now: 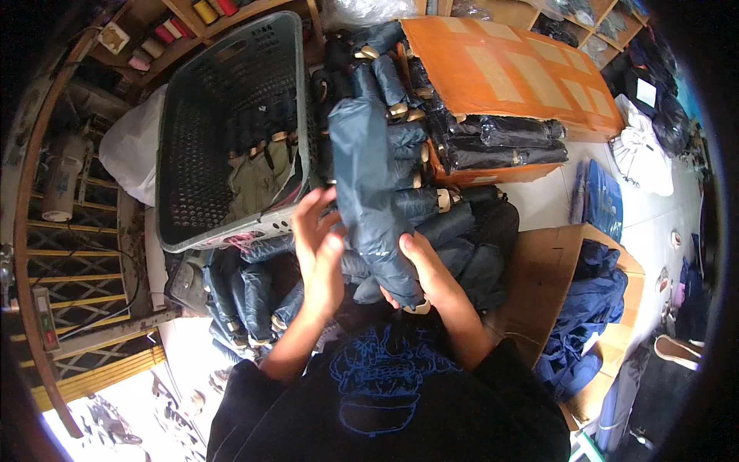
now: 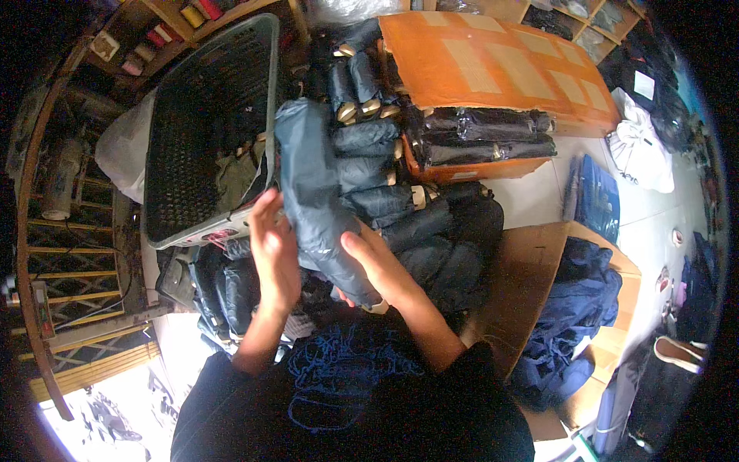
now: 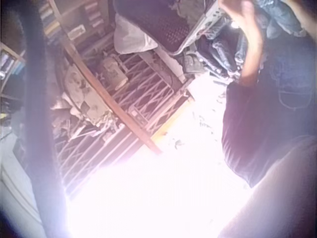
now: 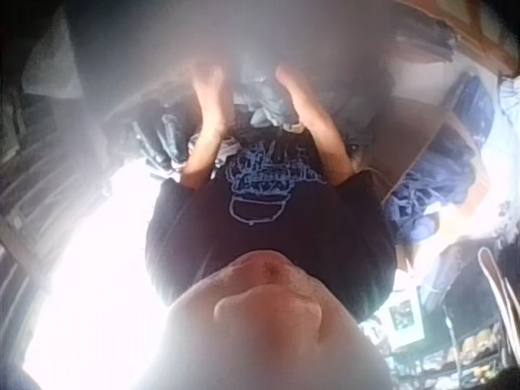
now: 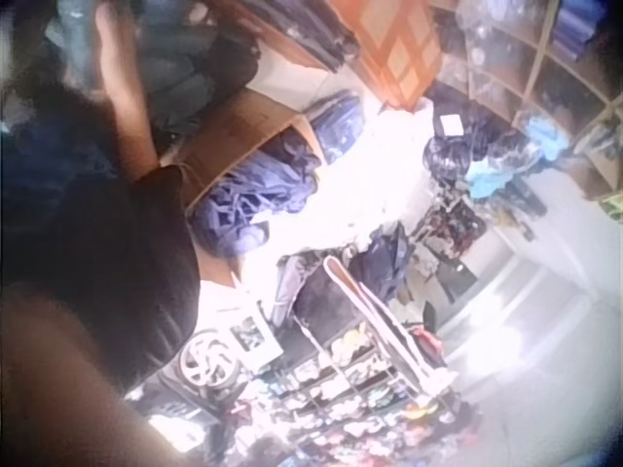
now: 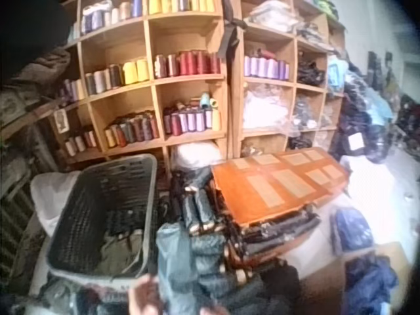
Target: The person repeatedly picks up dark folded garments from a pile, unfolds them slightly, refolds them, and places them into a green plastic basket. The person handles each item one at a time, adjusting the fold before depositing it in the basket.
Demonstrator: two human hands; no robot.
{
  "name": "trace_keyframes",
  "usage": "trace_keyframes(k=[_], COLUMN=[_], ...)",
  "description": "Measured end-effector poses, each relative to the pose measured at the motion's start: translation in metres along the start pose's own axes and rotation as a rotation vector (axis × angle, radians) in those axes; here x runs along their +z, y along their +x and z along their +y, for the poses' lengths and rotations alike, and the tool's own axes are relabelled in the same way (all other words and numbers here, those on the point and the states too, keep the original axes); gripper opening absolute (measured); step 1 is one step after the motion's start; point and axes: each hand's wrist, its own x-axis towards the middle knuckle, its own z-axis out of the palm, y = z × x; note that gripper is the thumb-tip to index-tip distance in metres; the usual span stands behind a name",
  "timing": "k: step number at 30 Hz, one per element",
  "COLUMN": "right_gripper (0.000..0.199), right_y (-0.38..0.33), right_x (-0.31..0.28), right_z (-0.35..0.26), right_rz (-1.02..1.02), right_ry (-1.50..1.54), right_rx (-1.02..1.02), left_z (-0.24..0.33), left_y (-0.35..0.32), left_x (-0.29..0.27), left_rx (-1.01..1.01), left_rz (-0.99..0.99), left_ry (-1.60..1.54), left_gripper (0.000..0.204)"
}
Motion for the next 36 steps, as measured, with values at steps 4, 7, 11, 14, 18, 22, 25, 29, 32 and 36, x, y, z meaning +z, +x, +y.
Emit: trace_keyframes(k=[4, 7, 11, 14, 18, 22, 25, 29, 32, 36], right_gripper=[0.064, 0.067, 0.069, 0.064, 0.059, 0.04, 0.04, 0.042, 0.052, 0.06], right_y=[-0.001, 0.002, 0.002, -0.003, -0.01, -0.014, -0.013, -0.007, -0.005, -0.01], right_x=[0.02, 0.017, 0.026, 0.012, 0.0, 0.028, 0.014, 0.009, 0.015, 0.037], right_z=[-0.009, -0.001, 0.003, 0.01, 0.01, -0.007, 0.001, -0.002, 0.011, 0.002], right_rz=[0.011, 0.006, 0.008, -0.047, -0.061, 0.174, 0.065, -0.08, -0.116, -0.029], right_ry=[-0.13, -0.037, -0.052, -0.099, -0.003, -0.079, -0.121, -0.054, 0.087, 0.048], right_rx=[0.005, -0.007, -0.124, -0.025, 0.052, -0.061, -0.051, -0.025, -0.001, -0.084], left_z=[0.019, 0.021, 0.019, 0.024, 0.019, 0.011, 0.015, 0.021, 0.029, 0.025], left_y=[0.008, 0.0, 0.0, 0.006, 0.0, -0.018, -0.012, 0.011, 0.009, -0.01], left_x=[0.026, 0.036, 0.027, 0.024, 0.029, 0.031, 0.021, 0.017, 0.021, 0.021], left_rx=[-0.259, -0.28, -0.286, -0.272, -0.273, -0.255, -0.244, -0.144, -0.167, -0.171], left_rz=[-0.167, -0.056, -0.041, -0.078, -0.126, -0.145, -0.236, -0.318, -0.292, -0.218], left_ry=[-0.349, -0.294, -0.282, -0.333, -0.295, -0.339, -0.266, -0.506, -0.47, -0.222], left_gripper=[0.055, 0.044, 0.043, 0.043, 0.042, 0.046, 0.055, 0.09, 0.092, 0.076])
